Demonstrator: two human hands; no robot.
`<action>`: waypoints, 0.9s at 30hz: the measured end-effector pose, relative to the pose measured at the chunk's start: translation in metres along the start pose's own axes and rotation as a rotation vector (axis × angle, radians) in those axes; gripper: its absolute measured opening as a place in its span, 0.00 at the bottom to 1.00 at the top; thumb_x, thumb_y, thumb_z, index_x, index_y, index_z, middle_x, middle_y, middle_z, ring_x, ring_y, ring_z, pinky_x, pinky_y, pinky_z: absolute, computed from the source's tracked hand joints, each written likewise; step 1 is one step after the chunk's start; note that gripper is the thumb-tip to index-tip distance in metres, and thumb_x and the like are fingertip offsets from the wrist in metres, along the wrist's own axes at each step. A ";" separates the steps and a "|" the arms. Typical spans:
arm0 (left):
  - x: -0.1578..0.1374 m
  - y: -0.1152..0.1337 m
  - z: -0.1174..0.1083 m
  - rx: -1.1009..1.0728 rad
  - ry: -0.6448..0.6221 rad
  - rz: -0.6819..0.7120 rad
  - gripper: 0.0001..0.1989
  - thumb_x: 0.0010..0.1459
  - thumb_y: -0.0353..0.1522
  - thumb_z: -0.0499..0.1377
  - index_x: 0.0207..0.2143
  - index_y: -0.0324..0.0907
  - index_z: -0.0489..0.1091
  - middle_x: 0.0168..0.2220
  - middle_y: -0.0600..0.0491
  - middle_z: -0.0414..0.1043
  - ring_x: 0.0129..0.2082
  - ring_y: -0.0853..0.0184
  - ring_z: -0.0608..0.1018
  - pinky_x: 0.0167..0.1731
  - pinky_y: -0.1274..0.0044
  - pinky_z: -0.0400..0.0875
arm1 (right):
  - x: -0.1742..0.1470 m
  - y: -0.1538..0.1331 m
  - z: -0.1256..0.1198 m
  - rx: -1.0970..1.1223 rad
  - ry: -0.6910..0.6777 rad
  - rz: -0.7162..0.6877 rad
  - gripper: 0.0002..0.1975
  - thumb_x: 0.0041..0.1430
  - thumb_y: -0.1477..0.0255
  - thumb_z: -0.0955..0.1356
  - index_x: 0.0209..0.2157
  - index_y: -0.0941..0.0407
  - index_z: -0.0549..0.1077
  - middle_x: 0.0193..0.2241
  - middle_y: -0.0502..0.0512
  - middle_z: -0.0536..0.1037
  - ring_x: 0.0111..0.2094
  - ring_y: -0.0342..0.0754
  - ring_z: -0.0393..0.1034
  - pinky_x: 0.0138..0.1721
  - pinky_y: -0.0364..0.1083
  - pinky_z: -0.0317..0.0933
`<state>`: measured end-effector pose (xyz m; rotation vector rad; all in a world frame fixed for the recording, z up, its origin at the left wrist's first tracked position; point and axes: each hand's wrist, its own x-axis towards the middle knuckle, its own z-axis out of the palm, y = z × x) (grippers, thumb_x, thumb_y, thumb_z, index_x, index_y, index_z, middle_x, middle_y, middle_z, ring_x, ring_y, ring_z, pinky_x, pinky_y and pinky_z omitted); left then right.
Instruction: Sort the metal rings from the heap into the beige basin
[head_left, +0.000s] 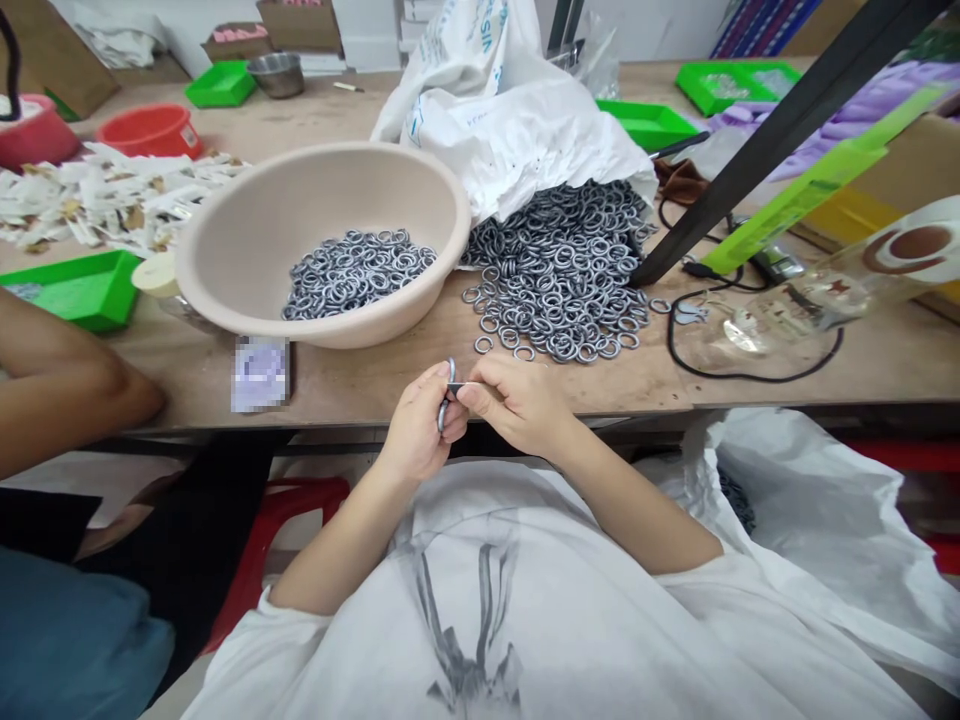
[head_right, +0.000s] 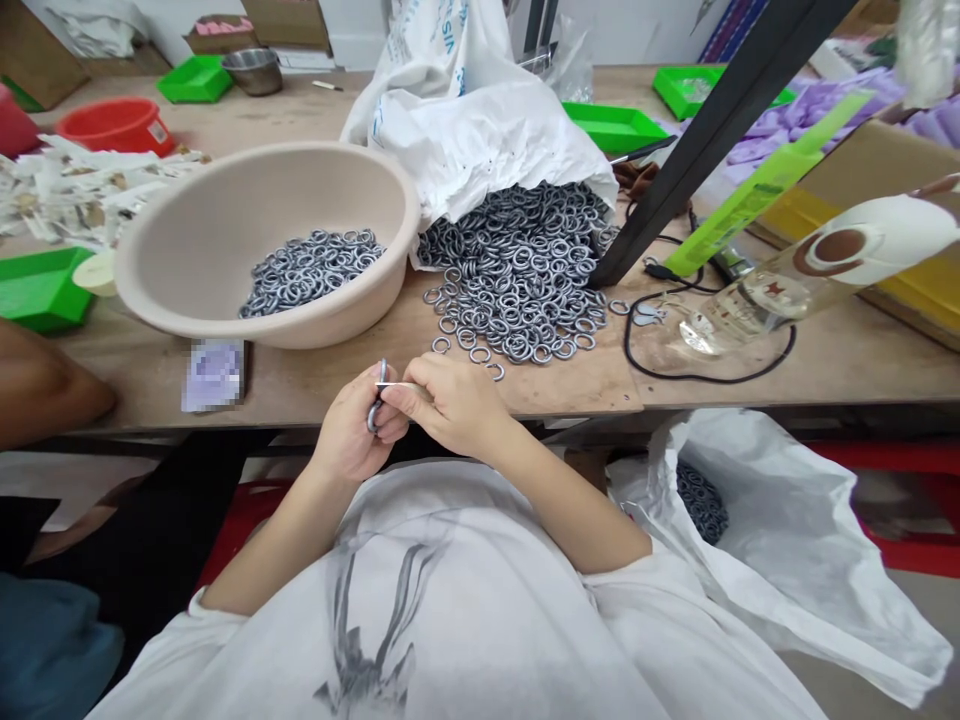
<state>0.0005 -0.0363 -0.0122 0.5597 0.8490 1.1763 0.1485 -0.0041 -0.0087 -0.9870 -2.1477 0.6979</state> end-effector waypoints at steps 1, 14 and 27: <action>0.000 0.000 0.000 -0.002 0.000 -0.002 0.21 0.53 0.43 0.67 0.25 0.42 0.58 0.14 0.65 0.50 0.11 0.80 0.53 0.12 0.86 0.47 | -0.001 -0.001 -0.001 -0.029 -0.005 -0.001 0.25 0.69 0.52 0.58 0.26 0.55 0.67 0.25 0.51 0.69 0.28 0.44 0.60 0.31 0.45 0.50; -0.005 -0.002 0.000 0.050 -0.086 0.009 0.22 0.53 0.44 0.67 0.22 0.41 0.59 0.13 0.64 0.51 0.12 0.80 0.52 0.12 0.86 0.47 | 0.002 0.006 0.000 0.019 -0.007 0.050 0.27 0.69 0.51 0.58 0.23 0.55 0.63 0.21 0.49 0.65 0.26 0.43 0.58 0.30 0.45 0.48; 0.003 0.013 -0.012 -0.127 -0.005 -0.152 0.04 0.59 0.30 0.56 0.33 0.39 0.70 0.16 0.62 0.53 0.12 0.76 0.57 0.11 0.85 0.53 | 0.031 0.039 0.010 -0.654 -0.071 0.394 0.14 0.67 0.65 0.65 0.50 0.55 0.75 0.46 0.61 0.78 0.41 0.56 0.74 0.33 0.47 0.57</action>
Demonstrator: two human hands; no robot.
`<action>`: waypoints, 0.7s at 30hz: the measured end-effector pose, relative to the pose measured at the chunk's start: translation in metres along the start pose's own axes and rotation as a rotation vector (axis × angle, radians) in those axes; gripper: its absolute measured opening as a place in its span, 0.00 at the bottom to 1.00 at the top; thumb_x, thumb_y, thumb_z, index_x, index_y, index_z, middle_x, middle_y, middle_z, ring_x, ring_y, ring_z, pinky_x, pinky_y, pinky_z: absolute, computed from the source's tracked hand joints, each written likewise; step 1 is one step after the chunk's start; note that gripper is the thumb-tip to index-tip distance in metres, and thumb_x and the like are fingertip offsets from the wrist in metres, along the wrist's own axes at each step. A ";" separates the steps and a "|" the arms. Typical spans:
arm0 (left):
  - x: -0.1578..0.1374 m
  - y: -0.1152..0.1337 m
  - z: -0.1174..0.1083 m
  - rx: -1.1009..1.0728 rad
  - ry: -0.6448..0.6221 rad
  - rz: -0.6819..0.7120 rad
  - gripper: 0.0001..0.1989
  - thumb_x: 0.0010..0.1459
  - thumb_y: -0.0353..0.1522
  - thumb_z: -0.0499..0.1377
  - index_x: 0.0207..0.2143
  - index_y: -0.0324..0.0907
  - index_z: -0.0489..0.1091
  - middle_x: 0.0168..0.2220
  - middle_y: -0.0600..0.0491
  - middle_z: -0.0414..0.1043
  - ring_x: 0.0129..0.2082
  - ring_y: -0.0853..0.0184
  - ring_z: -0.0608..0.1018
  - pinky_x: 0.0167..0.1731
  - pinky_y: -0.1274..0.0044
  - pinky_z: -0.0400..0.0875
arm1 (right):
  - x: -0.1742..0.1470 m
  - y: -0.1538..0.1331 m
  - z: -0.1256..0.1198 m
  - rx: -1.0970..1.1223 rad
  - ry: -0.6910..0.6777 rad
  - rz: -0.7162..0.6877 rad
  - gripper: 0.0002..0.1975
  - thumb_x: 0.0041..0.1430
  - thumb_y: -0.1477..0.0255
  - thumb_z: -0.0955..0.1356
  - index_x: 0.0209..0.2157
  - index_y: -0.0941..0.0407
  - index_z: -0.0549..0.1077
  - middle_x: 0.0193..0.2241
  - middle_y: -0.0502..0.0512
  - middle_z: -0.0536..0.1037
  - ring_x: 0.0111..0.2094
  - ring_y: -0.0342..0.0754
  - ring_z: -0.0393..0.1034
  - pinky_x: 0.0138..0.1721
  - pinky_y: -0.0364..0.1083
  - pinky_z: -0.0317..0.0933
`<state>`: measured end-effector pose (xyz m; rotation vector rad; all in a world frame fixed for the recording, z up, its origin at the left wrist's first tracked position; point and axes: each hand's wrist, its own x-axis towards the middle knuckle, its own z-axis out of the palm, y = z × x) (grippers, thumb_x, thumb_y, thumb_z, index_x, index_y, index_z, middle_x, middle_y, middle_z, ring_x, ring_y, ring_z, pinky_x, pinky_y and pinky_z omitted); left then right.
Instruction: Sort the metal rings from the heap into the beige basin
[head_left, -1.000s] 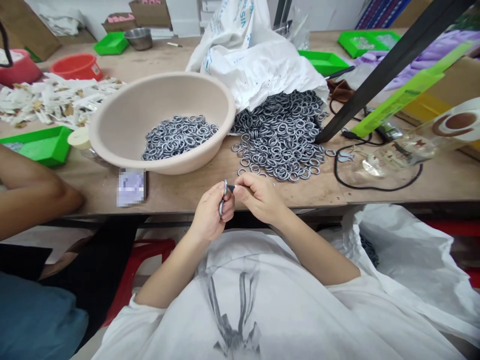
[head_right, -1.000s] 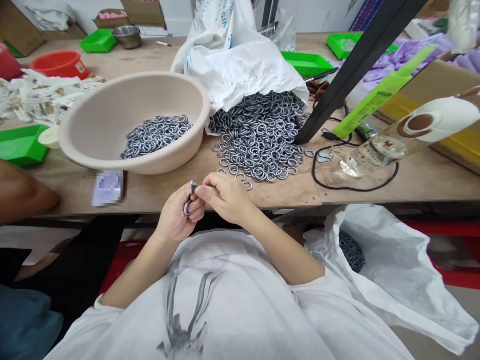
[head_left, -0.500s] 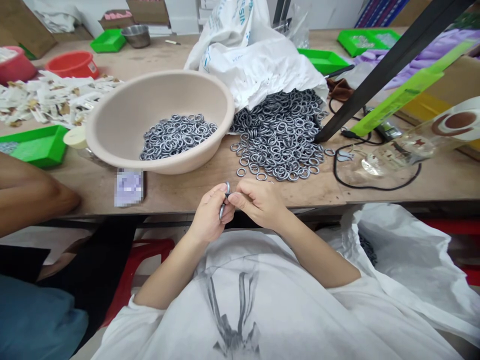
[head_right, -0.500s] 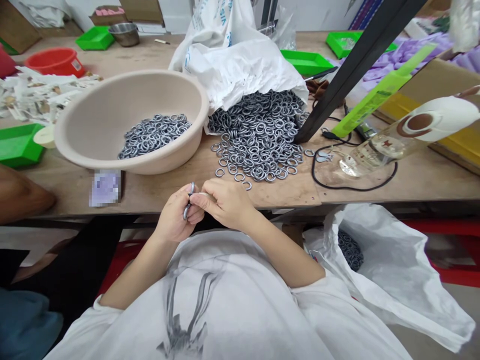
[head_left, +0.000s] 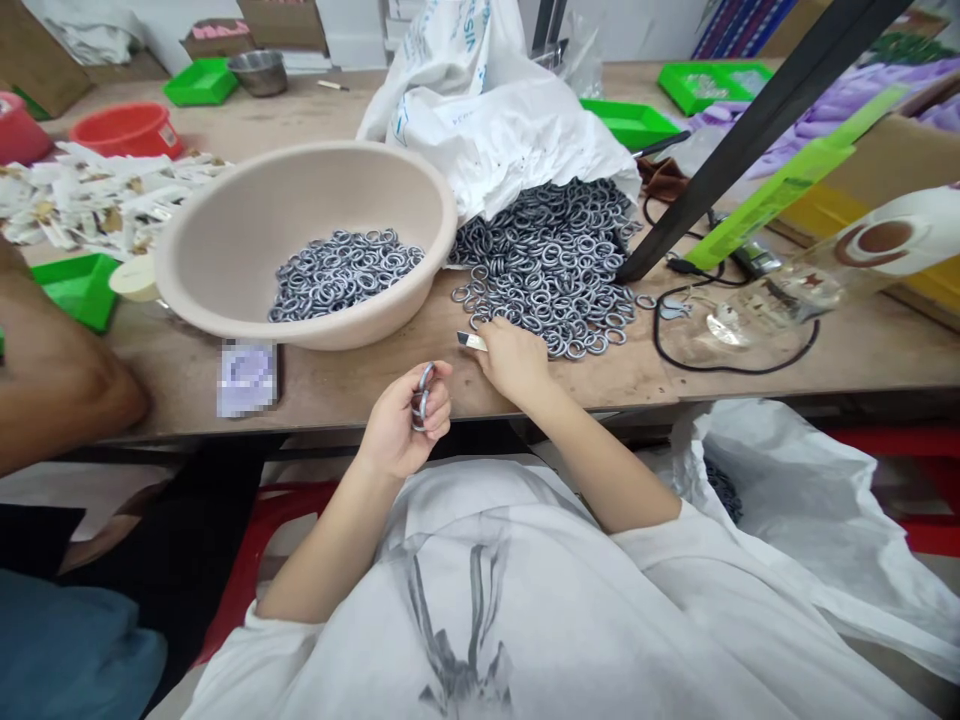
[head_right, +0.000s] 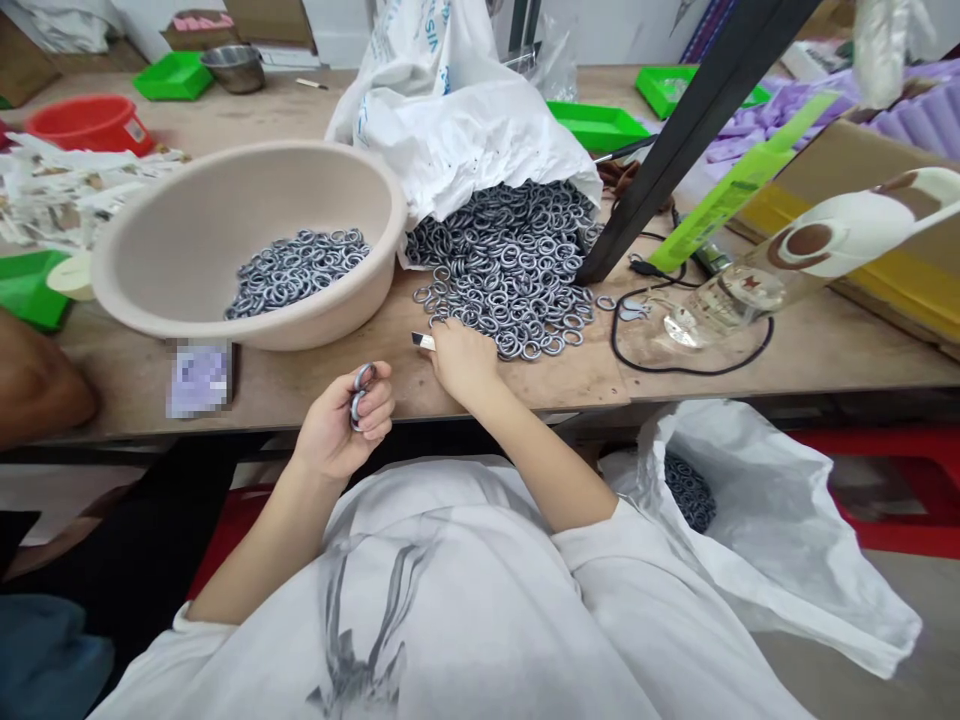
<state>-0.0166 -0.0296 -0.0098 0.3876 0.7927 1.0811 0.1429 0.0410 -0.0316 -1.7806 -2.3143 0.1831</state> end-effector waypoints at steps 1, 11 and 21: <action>0.001 0.001 -0.001 -0.028 0.010 -0.013 0.05 0.59 0.29 0.54 0.34 0.40 0.70 0.16 0.61 0.54 0.13 0.76 0.58 0.11 0.86 0.54 | 0.001 0.000 -0.001 0.018 0.001 0.000 0.13 0.67 0.67 0.64 0.48 0.55 0.75 0.46 0.62 0.78 0.41 0.55 0.74 0.34 0.48 0.57; 0.012 -0.007 -0.002 0.016 0.055 -0.089 0.16 0.64 0.41 0.52 0.29 0.39 0.67 0.20 0.57 0.62 0.15 0.73 0.67 0.11 0.82 0.63 | -0.023 -0.009 -0.003 1.371 -0.184 -0.093 0.22 0.61 0.50 0.66 0.29 0.55 0.66 0.25 0.47 0.68 0.25 0.41 0.61 0.29 0.42 0.57; -0.001 -0.018 0.006 0.076 -0.065 -0.067 0.20 0.49 0.42 0.70 0.29 0.40 0.64 0.20 0.62 0.58 0.14 0.80 0.59 0.10 0.87 0.54 | -0.032 -0.020 -0.004 1.387 -0.103 -0.094 0.24 0.51 0.49 0.74 0.33 0.55 0.70 0.27 0.48 0.73 0.27 0.42 0.68 0.29 0.43 0.65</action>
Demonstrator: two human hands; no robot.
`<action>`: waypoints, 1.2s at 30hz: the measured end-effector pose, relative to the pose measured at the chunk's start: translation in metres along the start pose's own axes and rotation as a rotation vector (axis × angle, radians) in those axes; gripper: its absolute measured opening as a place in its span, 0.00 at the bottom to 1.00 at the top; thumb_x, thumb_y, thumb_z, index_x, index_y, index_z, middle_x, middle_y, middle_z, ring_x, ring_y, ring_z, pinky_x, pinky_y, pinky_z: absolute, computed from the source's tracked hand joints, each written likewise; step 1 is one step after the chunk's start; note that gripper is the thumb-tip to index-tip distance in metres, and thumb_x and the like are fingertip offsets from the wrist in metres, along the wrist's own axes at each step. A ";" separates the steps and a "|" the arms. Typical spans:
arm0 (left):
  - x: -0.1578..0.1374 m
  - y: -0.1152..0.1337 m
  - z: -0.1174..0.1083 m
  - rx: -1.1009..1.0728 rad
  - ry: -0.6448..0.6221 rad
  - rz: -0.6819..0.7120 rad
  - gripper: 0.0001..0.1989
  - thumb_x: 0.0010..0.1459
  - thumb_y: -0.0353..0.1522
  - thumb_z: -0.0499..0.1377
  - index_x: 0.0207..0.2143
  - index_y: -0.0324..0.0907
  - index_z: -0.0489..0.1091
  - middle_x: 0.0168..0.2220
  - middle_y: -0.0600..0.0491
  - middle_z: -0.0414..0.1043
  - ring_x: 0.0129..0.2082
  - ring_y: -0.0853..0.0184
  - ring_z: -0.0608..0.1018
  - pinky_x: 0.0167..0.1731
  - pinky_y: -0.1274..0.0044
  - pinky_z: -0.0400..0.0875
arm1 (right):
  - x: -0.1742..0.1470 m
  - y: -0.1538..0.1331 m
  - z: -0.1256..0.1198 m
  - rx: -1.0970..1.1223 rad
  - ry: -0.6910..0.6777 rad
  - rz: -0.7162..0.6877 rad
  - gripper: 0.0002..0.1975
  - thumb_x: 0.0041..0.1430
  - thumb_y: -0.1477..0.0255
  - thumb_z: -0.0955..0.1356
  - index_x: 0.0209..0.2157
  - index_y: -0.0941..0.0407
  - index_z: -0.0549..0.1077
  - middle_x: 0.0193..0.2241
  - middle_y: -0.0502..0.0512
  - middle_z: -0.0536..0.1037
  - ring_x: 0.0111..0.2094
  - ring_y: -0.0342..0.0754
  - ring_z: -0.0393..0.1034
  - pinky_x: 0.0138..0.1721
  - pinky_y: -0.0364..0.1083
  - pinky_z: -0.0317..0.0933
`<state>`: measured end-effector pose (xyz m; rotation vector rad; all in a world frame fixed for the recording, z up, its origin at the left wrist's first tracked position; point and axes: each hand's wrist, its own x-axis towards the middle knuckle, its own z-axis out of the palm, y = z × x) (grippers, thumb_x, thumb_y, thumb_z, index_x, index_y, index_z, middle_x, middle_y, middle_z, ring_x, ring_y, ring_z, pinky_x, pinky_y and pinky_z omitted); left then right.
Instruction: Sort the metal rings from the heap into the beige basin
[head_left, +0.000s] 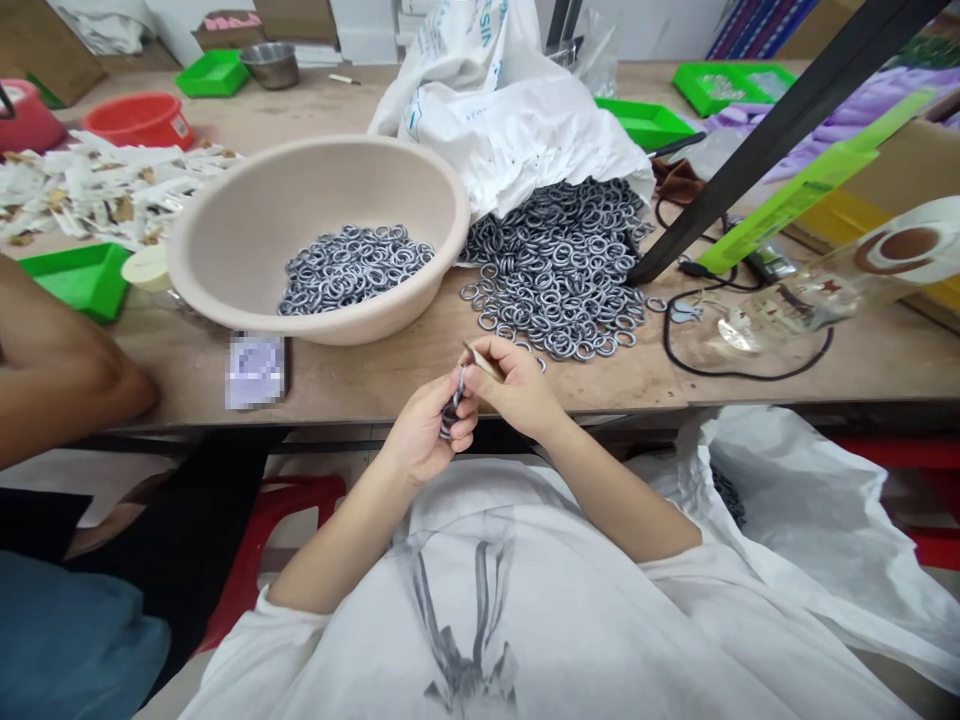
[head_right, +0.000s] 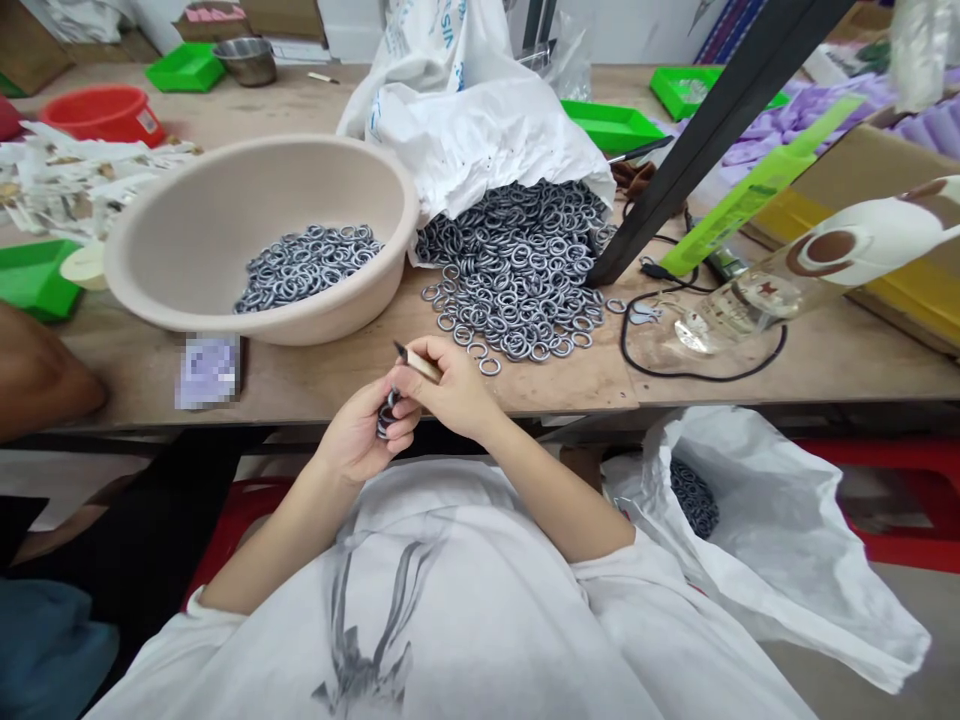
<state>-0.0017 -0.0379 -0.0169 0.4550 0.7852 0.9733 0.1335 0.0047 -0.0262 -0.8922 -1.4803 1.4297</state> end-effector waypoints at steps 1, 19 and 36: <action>0.000 -0.001 0.002 0.021 0.027 0.036 0.20 0.49 0.42 0.69 0.28 0.41 0.63 0.20 0.62 0.58 0.14 0.79 0.59 0.10 0.87 0.54 | -0.002 -0.001 0.000 -0.045 0.007 -0.010 0.24 0.49 0.49 0.75 0.34 0.55 0.70 0.27 0.48 0.73 0.27 0.43 0.69 0.29 0.43 0.65; -0.002 0.000 0.004 0.105 0.091 0.220 0.19 0.47 0.42 0.68 0.27 0.42 0.61 0.16 0.63 0.59 0.12 0.77 0.58 0.10 0.85 0.55 | -0.024 -0.025 -0.007 -0.678 -0.054 -0.333 0.23 0.68 0.55 0.62 0.26 0.56 0.73 0.24 0.52 0.72 0.28 0.43 0.64 0.31 0.45 0.53; -0.006 -0.001 0.011 0.112 0.114 0.177 0.18 0.50 0.42 0.67 0.26 0.41 0.62 0.17 0.62 0.59 0.14 0.78 0.59 0.12 0.85 0.54 | -0.009 -0.016 -0.001 -0.392 0.003 -0.232 0.14 0.63 0.59 0.68 0.30 0.55 0.72 0.27 0.50 0.73 0.31 0.46 0.66 0.36 0.46 0.58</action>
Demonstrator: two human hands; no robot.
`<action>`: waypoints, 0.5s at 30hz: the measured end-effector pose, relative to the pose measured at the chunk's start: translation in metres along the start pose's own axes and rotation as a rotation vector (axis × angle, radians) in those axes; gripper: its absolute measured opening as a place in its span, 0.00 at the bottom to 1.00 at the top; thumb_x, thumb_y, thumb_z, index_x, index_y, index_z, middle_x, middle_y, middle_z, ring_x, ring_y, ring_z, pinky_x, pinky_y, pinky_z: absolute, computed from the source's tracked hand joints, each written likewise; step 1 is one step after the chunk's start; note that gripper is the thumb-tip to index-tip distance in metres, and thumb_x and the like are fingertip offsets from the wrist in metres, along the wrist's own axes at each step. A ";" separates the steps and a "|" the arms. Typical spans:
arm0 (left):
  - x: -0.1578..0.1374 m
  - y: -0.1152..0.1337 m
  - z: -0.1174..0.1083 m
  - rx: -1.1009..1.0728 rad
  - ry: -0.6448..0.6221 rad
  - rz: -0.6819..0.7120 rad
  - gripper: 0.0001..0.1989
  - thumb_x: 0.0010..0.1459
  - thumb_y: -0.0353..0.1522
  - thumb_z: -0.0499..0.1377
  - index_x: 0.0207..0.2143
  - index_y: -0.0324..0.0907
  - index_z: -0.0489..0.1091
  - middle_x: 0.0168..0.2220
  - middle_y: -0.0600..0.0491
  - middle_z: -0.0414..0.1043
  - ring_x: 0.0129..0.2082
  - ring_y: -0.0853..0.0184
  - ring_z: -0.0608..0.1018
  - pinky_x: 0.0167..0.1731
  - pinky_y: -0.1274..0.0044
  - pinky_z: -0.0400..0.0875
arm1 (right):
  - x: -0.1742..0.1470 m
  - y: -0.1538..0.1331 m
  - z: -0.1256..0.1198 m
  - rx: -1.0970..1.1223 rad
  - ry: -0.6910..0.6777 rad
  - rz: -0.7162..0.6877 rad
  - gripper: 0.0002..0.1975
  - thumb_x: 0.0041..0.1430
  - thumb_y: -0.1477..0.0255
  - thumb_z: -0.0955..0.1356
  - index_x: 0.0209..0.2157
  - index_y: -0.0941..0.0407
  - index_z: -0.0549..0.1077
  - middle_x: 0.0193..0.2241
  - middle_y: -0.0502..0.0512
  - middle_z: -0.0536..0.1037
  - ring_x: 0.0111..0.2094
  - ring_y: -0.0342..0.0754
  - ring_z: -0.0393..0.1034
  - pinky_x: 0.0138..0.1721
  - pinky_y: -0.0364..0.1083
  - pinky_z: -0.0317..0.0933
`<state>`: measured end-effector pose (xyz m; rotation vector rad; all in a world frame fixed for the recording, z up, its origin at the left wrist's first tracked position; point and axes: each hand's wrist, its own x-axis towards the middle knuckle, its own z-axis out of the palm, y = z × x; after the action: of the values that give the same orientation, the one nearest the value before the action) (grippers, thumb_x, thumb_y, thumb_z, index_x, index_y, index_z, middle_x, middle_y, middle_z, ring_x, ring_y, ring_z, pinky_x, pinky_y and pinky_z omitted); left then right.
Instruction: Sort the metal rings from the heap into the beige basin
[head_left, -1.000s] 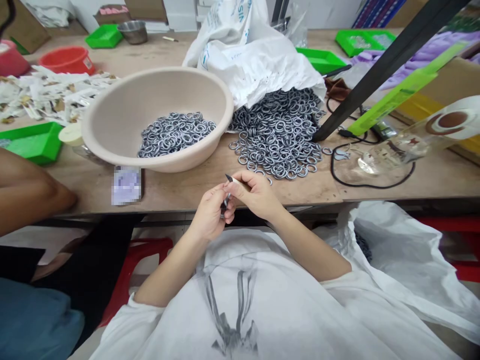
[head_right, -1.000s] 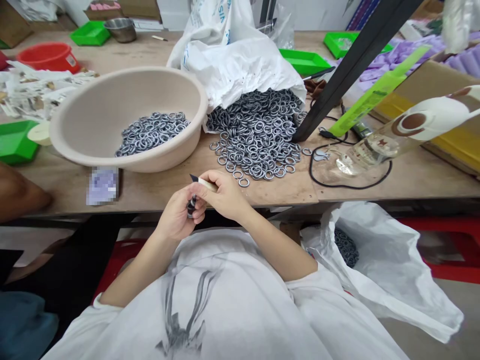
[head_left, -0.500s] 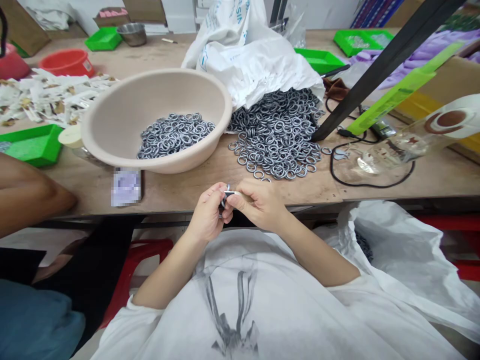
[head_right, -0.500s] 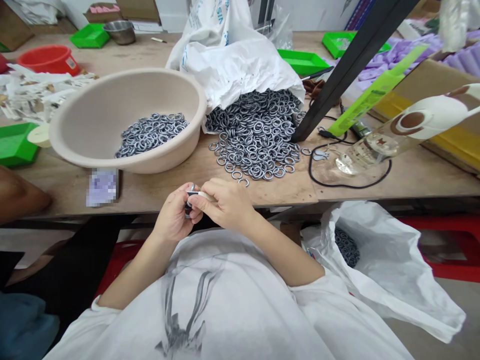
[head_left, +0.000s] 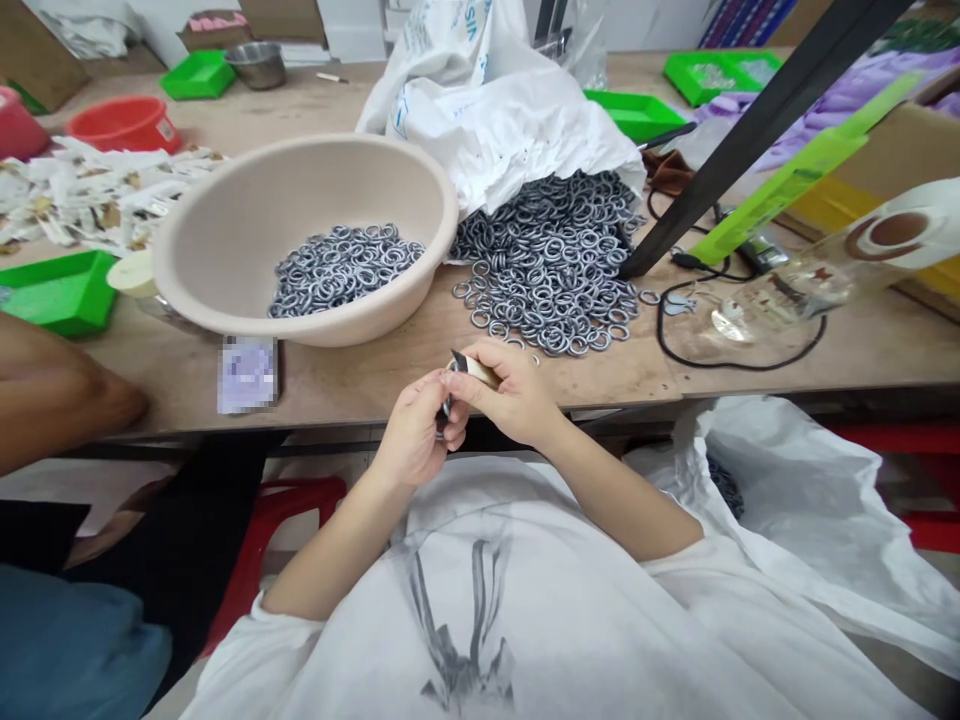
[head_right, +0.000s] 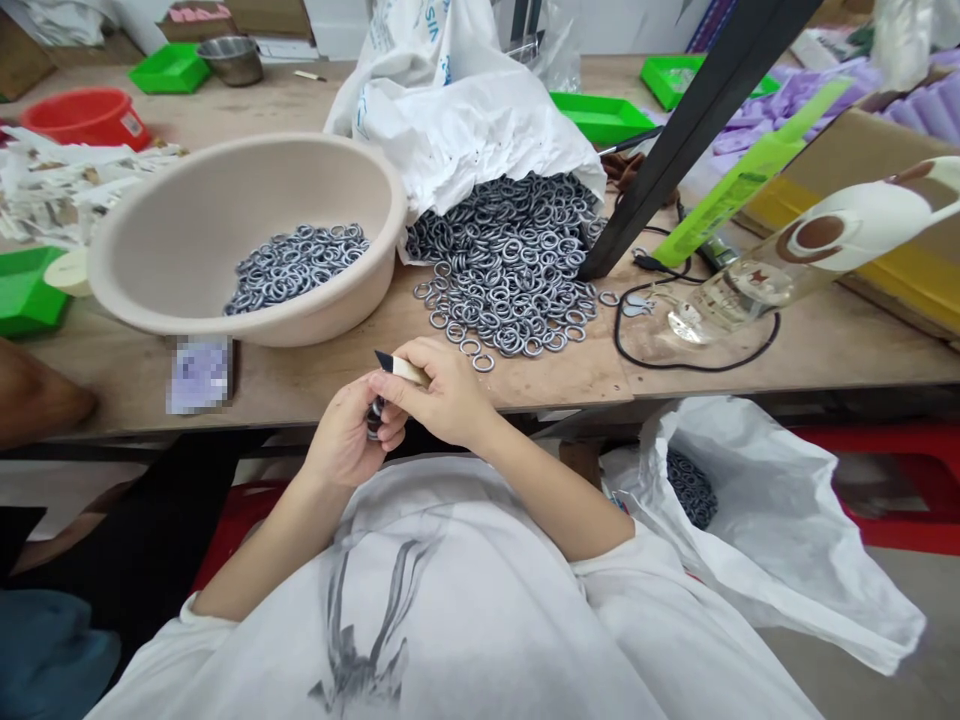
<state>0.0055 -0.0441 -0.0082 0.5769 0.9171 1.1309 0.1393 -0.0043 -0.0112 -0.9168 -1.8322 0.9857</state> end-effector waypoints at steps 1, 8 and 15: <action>0.000 0.000 0.000 -0.010 -0.002 -0.005 0.18 0.50 0.42 0.66 0.26 0.41 0.62 0.17 0.62 0.59 0.13 0.78 0.59 0.12 0.85 0.54 | 0.001 0.001 0.000 0.050 -0.019 0.033 0.16 0.64 0.57 0.67 0.30 0.55 0.72 0.26 0.50 0.72 0.30 0.46 0.66 0.35 0.46 0.58; 0.002 0.002 0.001 -0.091 0.053 -0.026 0.13 0.51 0.37 0.64 0.25 0.41 0.62 0.17 0.62 0.58 0.13 0.79 0.59 0.11 0.85 0.53 | -0.006 0.002 -0.003 -0.222 0.057 -0.042 0.23 0.65 0.49 0.62 0.29 0.55 0.69 0.26 0.51 0.70 0.30 0.46 0.63 0.33 0.46 0.53; 0.002 0.001 0.002 -0.091 0.119 -0.002 0.13 0.50 0.37 0.64 0.25 0.42 0.61 0.17 0.63 0.57 0.12 0.78 0.59 0.11 0.85 0.52 | -0.014 -0.007 0.001 -0.514 -0.013 -0.124 0.25 0.69 0.52 0.58 0.25 0.55 0.67 0.25 0.52 0.67 0.29 0.45 0.60 0.31 0.46 0.48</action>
<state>0.0076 -0.0416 -0.0072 0.4379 0.9626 1.2087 0.1427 -0.0198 -0.0104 -1.0783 -2.1701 0.4455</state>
